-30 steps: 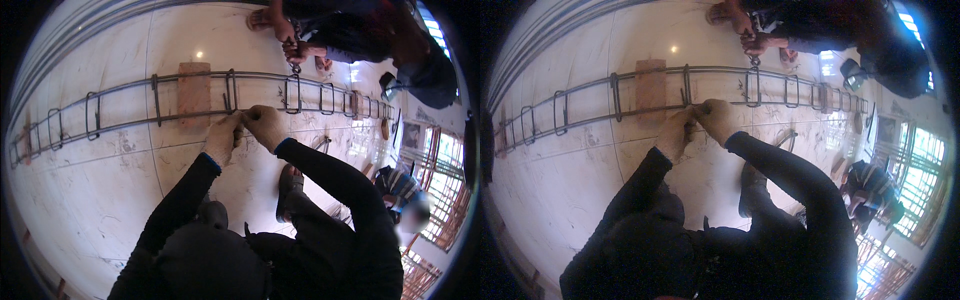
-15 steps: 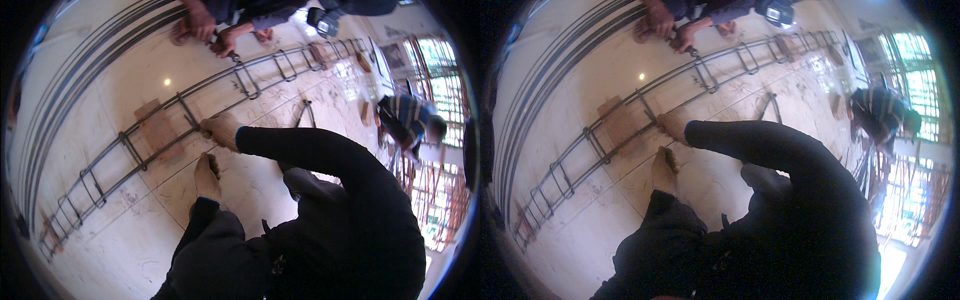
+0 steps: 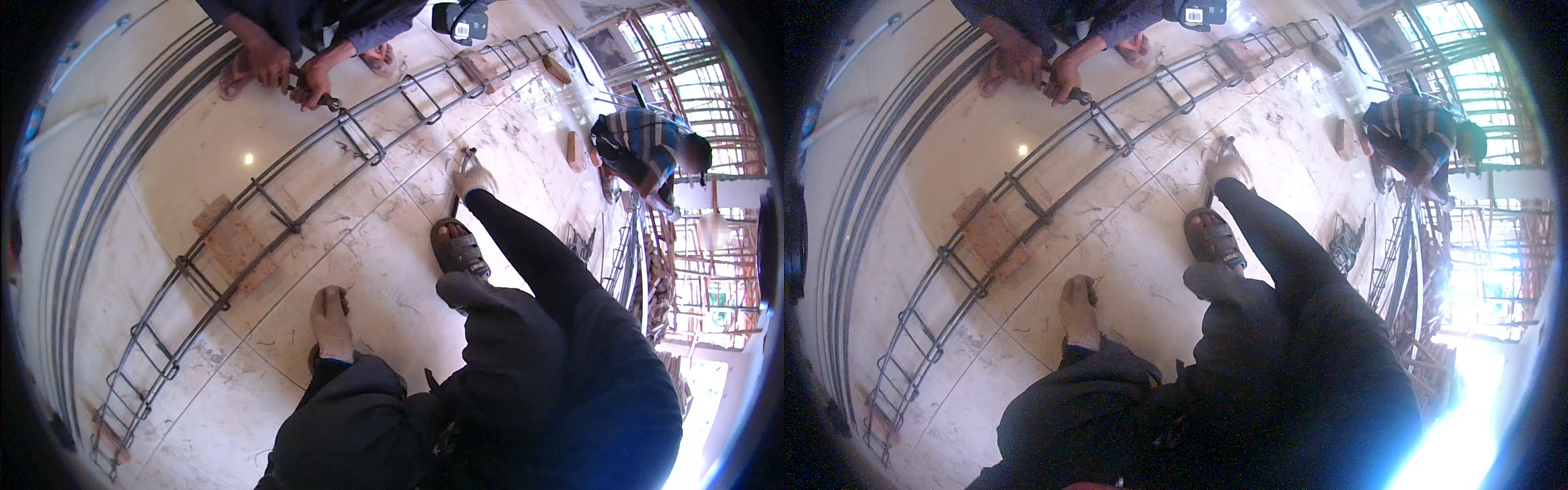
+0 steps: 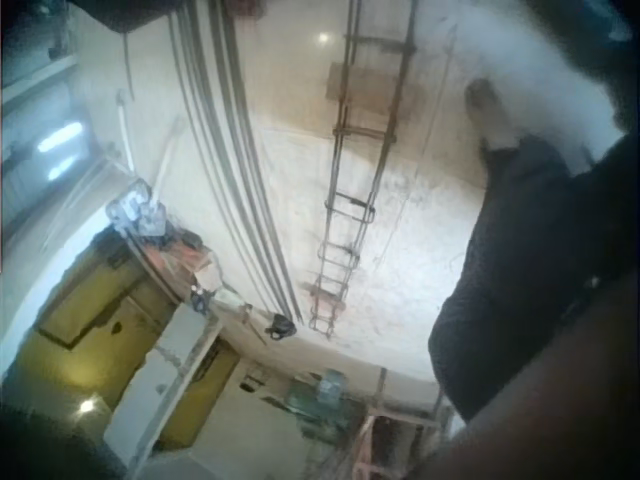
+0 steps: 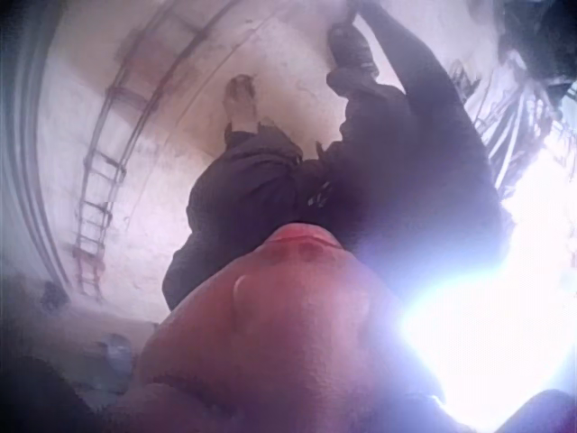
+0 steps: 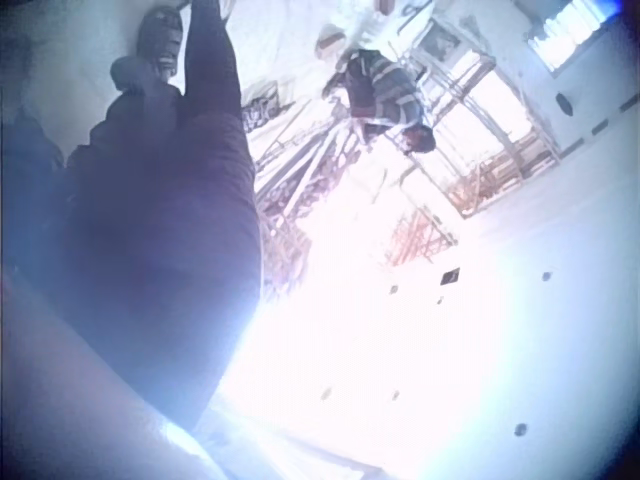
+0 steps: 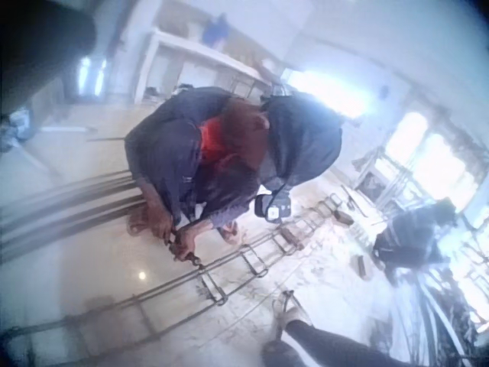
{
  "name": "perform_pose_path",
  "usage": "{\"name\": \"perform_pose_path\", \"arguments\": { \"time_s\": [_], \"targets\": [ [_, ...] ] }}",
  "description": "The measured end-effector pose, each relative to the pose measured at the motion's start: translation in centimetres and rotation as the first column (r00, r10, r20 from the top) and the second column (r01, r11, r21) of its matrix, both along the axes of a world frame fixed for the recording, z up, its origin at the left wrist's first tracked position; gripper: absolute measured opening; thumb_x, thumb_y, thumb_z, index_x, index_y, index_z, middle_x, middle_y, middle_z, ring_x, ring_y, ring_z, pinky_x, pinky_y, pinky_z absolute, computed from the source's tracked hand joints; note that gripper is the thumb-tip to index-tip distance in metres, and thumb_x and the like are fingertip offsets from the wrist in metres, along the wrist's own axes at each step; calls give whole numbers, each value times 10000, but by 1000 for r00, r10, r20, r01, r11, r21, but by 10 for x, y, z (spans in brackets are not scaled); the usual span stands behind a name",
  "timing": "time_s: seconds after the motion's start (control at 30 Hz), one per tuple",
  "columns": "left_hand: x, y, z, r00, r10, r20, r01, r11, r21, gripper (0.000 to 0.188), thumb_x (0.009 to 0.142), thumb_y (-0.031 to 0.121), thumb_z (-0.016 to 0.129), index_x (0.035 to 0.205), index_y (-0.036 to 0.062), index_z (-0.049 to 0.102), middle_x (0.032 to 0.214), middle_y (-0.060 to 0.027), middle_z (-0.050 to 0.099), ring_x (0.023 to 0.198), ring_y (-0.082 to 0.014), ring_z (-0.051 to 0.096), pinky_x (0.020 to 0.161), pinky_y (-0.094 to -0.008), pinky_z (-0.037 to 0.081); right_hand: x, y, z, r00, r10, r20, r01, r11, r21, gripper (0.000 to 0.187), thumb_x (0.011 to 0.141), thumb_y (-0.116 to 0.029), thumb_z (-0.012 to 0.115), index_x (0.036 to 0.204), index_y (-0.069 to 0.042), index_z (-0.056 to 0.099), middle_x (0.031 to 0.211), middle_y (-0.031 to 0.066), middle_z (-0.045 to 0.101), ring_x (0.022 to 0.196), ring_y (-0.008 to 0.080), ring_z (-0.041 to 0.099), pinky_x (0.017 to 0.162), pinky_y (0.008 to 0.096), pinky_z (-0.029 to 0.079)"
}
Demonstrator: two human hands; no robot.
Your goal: The person assembles a metal ladder-like frame on the floor, using pliers to secure wire ties at multiple joints. Another person assists by holding and adjusting the frame while the person tightens connections.
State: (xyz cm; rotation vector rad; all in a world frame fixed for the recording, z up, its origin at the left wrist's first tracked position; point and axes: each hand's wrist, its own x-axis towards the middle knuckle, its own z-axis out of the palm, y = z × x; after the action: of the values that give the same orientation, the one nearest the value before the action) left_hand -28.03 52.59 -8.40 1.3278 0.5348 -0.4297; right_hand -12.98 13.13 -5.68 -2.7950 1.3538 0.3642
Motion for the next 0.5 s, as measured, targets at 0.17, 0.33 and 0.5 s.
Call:
{"name": "perform_pose_path", "arguments": {
  "time_s": [0.17, 0.33, 0.5],
  "targets": [
    [-25, 14, -2, 992, -125, 9, 123, 987, 100, 314, 1086, 304, 578, 982, 28, 685, 818, -28, 647, 749, -132, 589, 704, -302, 485, -26, -37, -79, 970, -179, 164, 91, 894, 439, 371, 928, -282, 624, 827, 68, 691, 732, 160, 722, 677, 277, 744, 557, 418, 572],
    [-30, -5, 12, 964, -260, 54, 252, 960, 118, 329, 1066, 330, 597, 1020, 20, 699, 871, -106, 712, 845, -199, 682, 804, -375, 536, -61, -120, -30, 989, 48, 142, -46, 999, -24, 520, 881, -422, 622, 917, 90, 709, 940, 319, 736, 926, 469, 732, 812, 544, 555],
    [-8, -39, 26, 944, -262, 200, 232, 959, 161, 425, 1009, 387, 678, 1256, 41, 661, 1111, -143, 734, 1005, -268, 721, 897, -372, 559, -54, -25, 119, 850, 503, -153, -451, 847, 280, 469, 955, -416, 646, 888, 33, 765, 731, 165, 680, 699, 278, 647, 644, 427, 471]
  ]
}}
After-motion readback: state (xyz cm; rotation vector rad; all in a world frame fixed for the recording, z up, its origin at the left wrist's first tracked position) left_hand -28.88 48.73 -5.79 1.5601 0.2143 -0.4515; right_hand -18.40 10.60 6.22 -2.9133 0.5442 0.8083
